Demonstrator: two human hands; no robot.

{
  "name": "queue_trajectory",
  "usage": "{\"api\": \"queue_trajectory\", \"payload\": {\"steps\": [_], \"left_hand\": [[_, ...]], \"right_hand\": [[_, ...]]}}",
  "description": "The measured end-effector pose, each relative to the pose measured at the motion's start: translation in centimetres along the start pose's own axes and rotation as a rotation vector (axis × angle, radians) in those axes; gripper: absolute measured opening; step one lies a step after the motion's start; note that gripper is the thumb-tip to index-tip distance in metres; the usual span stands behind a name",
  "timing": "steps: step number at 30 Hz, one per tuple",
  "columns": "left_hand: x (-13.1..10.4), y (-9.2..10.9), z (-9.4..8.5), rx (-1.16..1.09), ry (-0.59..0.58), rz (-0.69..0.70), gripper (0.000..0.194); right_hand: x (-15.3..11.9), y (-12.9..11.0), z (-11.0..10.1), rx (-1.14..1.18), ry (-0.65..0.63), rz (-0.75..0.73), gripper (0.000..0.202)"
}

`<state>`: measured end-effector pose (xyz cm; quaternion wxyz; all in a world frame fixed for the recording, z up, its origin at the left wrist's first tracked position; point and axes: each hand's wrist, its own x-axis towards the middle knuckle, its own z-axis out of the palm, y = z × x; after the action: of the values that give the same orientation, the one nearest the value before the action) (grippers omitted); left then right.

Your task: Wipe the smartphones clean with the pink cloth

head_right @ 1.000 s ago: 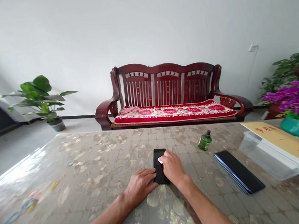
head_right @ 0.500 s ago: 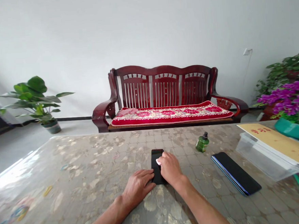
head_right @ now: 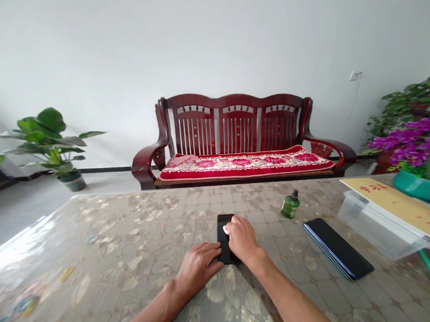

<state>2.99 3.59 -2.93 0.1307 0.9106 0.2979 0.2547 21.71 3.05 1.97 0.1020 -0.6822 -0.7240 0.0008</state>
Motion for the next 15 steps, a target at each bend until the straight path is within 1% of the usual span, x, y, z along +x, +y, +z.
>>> {"api": "queue_trajectory", "payload": {"steps": [2,4,11,13,15], "left_hand": [[0.0,0.0,-0.1,0.007,-0.002,0.002,0.017],[0.1,0.0,-0.3,0.017,-0.005,0.001,0.017],[0.3,0.0,-0.5,0.027,-0.009,-0.012,0.016],[0.3,0.0,-0.5,0.025,-0.009,-0.016,0.015],[0.3,0.0,-0.5,0.024,-0.008,-0.024,0.015]], "right_hand": [[-1.0,-0.3,0.2,0.008,0.008,-0.029,0.027],[-1.2,-0.2,0.3,0.013,0.010,-0.027,0.027],[2.4,0.3,0.4,0.006,-0.004,0.071,0.030],[2.1,0.0,0.3,0.008,-0.010,0.068,0.029],[0.6,-0.4,0.2,0.014,-0.010,0.046,0.029]]}}
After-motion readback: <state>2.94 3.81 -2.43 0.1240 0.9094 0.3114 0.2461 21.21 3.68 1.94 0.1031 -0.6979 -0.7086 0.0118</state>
